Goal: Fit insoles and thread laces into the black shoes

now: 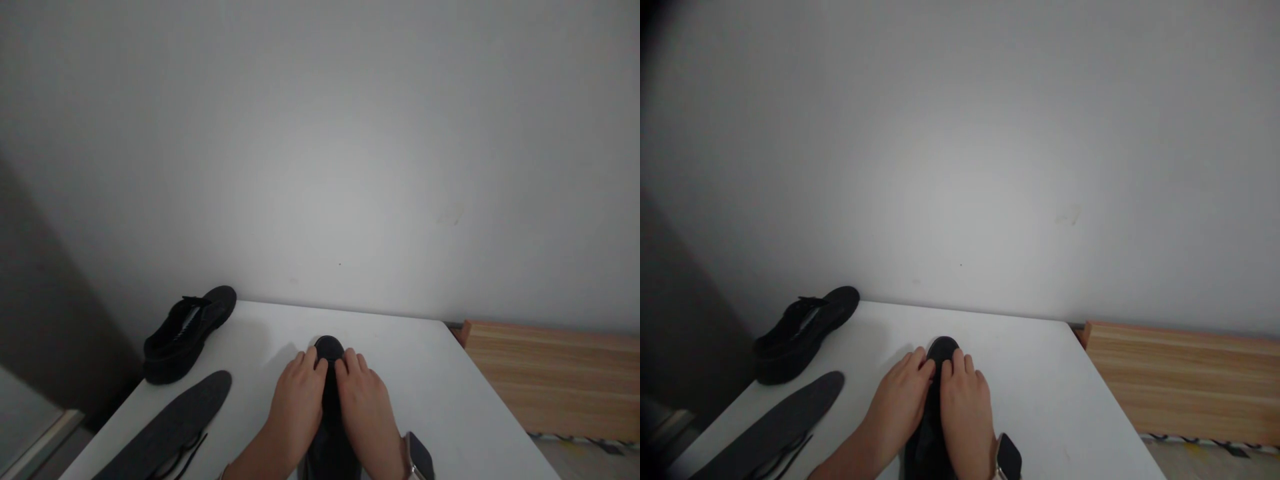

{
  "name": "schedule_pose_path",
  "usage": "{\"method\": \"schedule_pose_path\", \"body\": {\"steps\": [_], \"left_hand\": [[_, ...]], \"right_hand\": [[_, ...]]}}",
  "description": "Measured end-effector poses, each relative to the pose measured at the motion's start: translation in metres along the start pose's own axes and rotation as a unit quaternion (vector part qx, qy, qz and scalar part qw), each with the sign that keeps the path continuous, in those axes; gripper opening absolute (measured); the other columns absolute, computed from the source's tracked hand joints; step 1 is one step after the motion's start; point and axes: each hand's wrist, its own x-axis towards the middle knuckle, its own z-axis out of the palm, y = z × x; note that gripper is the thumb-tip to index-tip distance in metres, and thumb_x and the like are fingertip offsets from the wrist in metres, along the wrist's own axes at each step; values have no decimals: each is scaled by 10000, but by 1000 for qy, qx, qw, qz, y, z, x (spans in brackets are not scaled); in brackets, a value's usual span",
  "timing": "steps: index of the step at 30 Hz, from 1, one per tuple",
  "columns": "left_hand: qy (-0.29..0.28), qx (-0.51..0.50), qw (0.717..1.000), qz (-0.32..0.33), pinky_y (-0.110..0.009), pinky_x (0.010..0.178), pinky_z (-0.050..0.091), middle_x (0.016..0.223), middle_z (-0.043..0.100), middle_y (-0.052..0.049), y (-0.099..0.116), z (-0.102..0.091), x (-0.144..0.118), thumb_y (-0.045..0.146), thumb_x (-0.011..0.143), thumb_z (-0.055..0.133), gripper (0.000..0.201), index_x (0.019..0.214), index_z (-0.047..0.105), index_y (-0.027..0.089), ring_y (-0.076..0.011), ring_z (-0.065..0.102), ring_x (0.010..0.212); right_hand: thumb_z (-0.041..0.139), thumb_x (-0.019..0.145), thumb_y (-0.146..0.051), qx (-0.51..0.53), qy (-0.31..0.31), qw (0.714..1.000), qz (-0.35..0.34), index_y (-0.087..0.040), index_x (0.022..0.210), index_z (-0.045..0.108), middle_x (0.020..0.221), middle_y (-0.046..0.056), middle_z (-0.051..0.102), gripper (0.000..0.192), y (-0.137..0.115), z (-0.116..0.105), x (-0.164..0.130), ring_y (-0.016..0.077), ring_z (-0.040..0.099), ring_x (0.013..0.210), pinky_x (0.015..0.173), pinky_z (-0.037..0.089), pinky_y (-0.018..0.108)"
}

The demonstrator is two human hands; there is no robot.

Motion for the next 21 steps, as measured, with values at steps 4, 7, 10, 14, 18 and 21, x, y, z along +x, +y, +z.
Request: {"method": "schedule_pose_path", "body": {"steps": [4, 7, 10, 14, 18, 21], "left_hand": [[79, -107, 991, 35, -436, 888, 528, 1024, 665, -98, 1, -6, -4, 39, 919, 434, 254, 933, 646, 179, -268, 624, 971], [181, -281, 940, 68, -406, 887, 517, 988, 678, -73, -3, -24, -13, 138, 967, 423, 200, 932, 608, 203, -242, 624, 969], [286, -465, 837, 27, -386, 938, 509, 1046, 707, -57, -16, -50, -23, 234, 996, 450, 124, 1014, 573, 227, -221, 652, 1039], [355, -625, 695, -3, -361, 827, 560, 855, 719, -3, -39, -73, -28, 325, 960, 575, 111, 989, 520, 233, -193, 697, 832], [373, -628, 683, -16, -197, 525, 428, 635, 565, 65, -54, -72, -28, 378, 904, 651, 188, 942, 544, 228, -102, 496, 546], [327, -520, 787, -51, -204, 499, 354, 619, 495, 62, -59, -65, -26, 410, 893, 626, 210, 854, 577, 209, -106, 439, 544]], "right_hand": [[465, 865, 34, 172, 34, 984, 35, -198, 931, 587, 859, 74, 676, 271, 5, -7, -4, 258, 660, 791, 693, 548, 374], [403, 981, -100, 386, 103, 916, 32, -226, 950, 526, 852, 38, 663, 179, 13, -26, -8, 198, 655, 766, 680, 520, 306], [416, 1019, -184, 514, 232, 825, 19, -254, 1004, 518, 900, 19, 680, 125, 25, -53, -13, 172, 652, 864, 779, 500, 293], [518, 994, -227, 585, 388, 709, 71, -263, 1027, 511, 861, 20, 692, 49, 39, -79, -17, 183, 637, 870, 825, 479, 334], [604, 950, -318, 661, 377, 640, 108, -274, 1013, 517, 739, -18, 606, 117, 55, -79, -19, 129, 528, 582, 558, 443, 253], [647, 907, -385, 654, 297, 678, 158, -268, 980, 526, 697, -30, 565, 183, 71, -62, -21, 108, 471, 525, 449, 343, 196]]}}
